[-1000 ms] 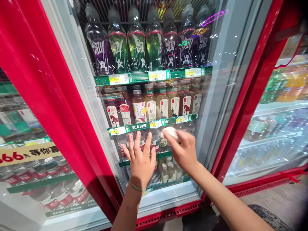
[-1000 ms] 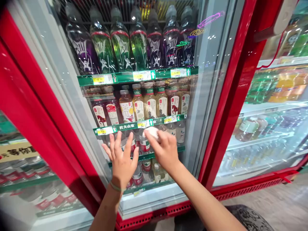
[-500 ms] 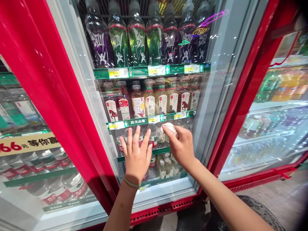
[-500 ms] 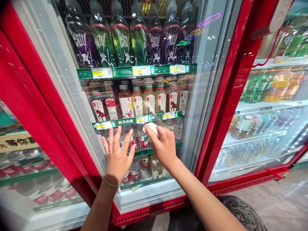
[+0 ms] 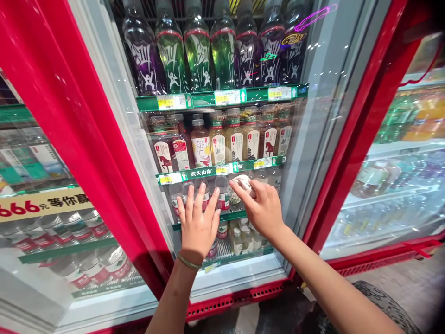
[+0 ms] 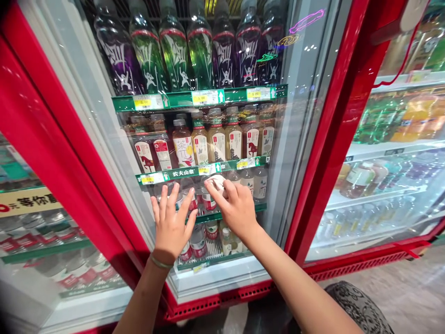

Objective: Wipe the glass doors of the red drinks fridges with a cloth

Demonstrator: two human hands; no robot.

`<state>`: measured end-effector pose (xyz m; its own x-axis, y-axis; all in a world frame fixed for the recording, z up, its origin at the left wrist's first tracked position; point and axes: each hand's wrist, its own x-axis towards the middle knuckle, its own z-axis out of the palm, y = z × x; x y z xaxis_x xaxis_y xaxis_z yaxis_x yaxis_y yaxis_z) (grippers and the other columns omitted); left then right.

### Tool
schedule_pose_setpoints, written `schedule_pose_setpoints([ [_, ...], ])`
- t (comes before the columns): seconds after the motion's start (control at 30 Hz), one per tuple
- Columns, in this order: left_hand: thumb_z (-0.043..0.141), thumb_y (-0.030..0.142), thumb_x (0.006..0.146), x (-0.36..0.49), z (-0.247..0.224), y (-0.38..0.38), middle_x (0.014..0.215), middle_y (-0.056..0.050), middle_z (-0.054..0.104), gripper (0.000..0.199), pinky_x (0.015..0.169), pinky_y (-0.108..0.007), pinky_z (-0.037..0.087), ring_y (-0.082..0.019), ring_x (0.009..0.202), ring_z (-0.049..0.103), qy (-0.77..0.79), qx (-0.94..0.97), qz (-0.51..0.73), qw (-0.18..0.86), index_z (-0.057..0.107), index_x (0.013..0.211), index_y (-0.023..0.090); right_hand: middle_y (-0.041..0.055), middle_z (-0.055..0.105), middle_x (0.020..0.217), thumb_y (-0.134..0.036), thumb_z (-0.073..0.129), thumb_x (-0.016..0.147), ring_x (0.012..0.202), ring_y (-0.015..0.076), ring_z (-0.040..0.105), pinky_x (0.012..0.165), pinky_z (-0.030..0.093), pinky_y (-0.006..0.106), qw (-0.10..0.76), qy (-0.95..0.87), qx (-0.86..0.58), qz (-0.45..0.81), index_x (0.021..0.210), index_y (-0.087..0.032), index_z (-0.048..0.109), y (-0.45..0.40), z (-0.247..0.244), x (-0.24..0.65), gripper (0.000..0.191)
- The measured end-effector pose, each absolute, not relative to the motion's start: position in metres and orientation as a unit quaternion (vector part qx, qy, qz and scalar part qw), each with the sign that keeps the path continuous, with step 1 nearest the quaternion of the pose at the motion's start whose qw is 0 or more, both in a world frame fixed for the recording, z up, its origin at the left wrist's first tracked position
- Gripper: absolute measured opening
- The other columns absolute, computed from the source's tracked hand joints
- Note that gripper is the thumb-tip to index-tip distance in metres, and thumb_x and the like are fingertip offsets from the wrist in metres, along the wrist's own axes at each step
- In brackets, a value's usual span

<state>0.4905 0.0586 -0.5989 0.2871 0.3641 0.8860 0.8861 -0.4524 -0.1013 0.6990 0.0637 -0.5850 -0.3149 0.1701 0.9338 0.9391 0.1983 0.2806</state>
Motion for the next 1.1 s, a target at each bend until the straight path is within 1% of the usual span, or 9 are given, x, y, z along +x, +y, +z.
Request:
schedule_pose_setpoints([
  [0.13,0.067,0.025,0.094,0.49,-0.601,0.061,0.163,-0.014,0.043,0.06,0.126,-0.069,0.018,-0.036,0.159,0.019,-0.417,-0.74,-0.424,0.316,0.052,0.151,0.029,0.0083,0.058,0.114,-0.009,0.051,0.098,0.092,0.0198,0.051,0.081,0.038,0.034,0.415,-0.653,-0.426,-0.468,0.159,-0.033,0.039,0.064,-0.588,0.696,0.067],
  [0.3,0.067,0.025,0.095,0.488,-0.601,0.061,0.161,-0.015,0.045,0.057,0.126,-0.069,0.019,-0.036,0.159,0.019,-0.412,-0.743,-0.421,0.317,0.053,0.15,0.028,0.0082,0.059,0.116,-0.01,0.051,0.098,0.093,0.0204,0.05,0.08,0.035,0.035,0.415,-0.645,-0.439,-0.469,0.162,-0.034,0.033,0.063,-0.59,0.694,0.07],
  [0.43,0.067,0.025,0.094,0.487,-0.603,0.062,0.16,-0.014,0.046,0.057,0.126,-0.068,0.019,-0.036,0.159,0.021,-0.409,-0.742,-0.422,0.324,0.054,0.149,0.028,0.0088,0.061,0.116,-0.011,0.052,0.098,0.096,0.0221,0.051,0.08,0.034,0.037,0.389,-0.658,-0.436,-0.475,0.165,-0.032,0.025,0.059,-0.587,0.693,0.075],
  [0.6,0.067,0.025,0.094,0.487,-0.604,0.063,0.162,-0.014,0.044,0.057,0.126,-0.068,0.019,-0.036,0.159,0.02,-0.413,-0.741,-0.421,0.321,0.054,0.15,0.028,0.0083,0.063,0.116,-0.011,0.053,0.097,0.097,0.0229,0.05,0.08,0.033,0.037,0.383,-0.659,-0.448,-0.468,0.167,-0.033,0.018,0.056,-0.583,0.693,0.081],
  [0.7,0.067,0.026,0.094,0.487,-0.604,0.063,0.162,-0.014,0.044,0.056,0.126,-0.068,0.018,-0.036,0.159,0.021,-0.414,-0.74,-0.421,0.322,0.055,0.149,0.028,0.0077,0.064,0.116,-0.011,0.052,0.098,0.096,0.0225,0.05,0.081,0.032,0.037,0.378,-0.657,-0.452,-0.47,0.166,-0.035,0.018,0.054,-0.58,0.694,0.08],
  [0.83,0.067,0.026,0.094,0.487,-0.605,0.064,0.161,-0.014,0.045,0.055,0.127,-0.067,0.018,-0.036,0.159,0.021,-0.412,-0.739,-0.422,0.325,0.055,0.149,0.028,0.0087,0.064,0.115,-0.011,0.051,0.099,0.095,0.0228,0.05,0.08,0.032,0.037,0.367,-0.666,-0.442,-0.476,0.167,-0.031,0.018,0.053,-0.577,0.694,0.078],
  [1.0,0.067,0.027,0.095,0.487,-0.604,0.064,0.16,-0.015,0.046,0.054,0.127,-0.067,0.017,-0.035,0.159,0.02,-0.409,-0.739,-0.422,0.328,0.056,0.148,0.027,0.007,0.064,0.113,-0.01,0.052,0.097,0.092,0.0217,0.049,0.078,0.031,0.037,0.371,-0.664,-0.447,-0.471,0.166,-0.033,0.019,0.053,-0.576,0.696,0.08],
  [1.1,0.067,0.026,0.094,0.487,-0.604,0.064,0.161,-0.014,0.045,0.056,0.127,-0.067,0.018,-0.036,0.159,0.021,-0.413,-0.741,-0.418,0.325,0.055,0.149,0.028,0.0069,0.065,0.113,-0.011,0.052,0.098,0.091,0.022,0.049,0.077,0.031,0.037,0.359,-0.673,-0.437,-0.477,0.166,-0.033,0.018,0.053,-0.575,0.698,0.079],
])
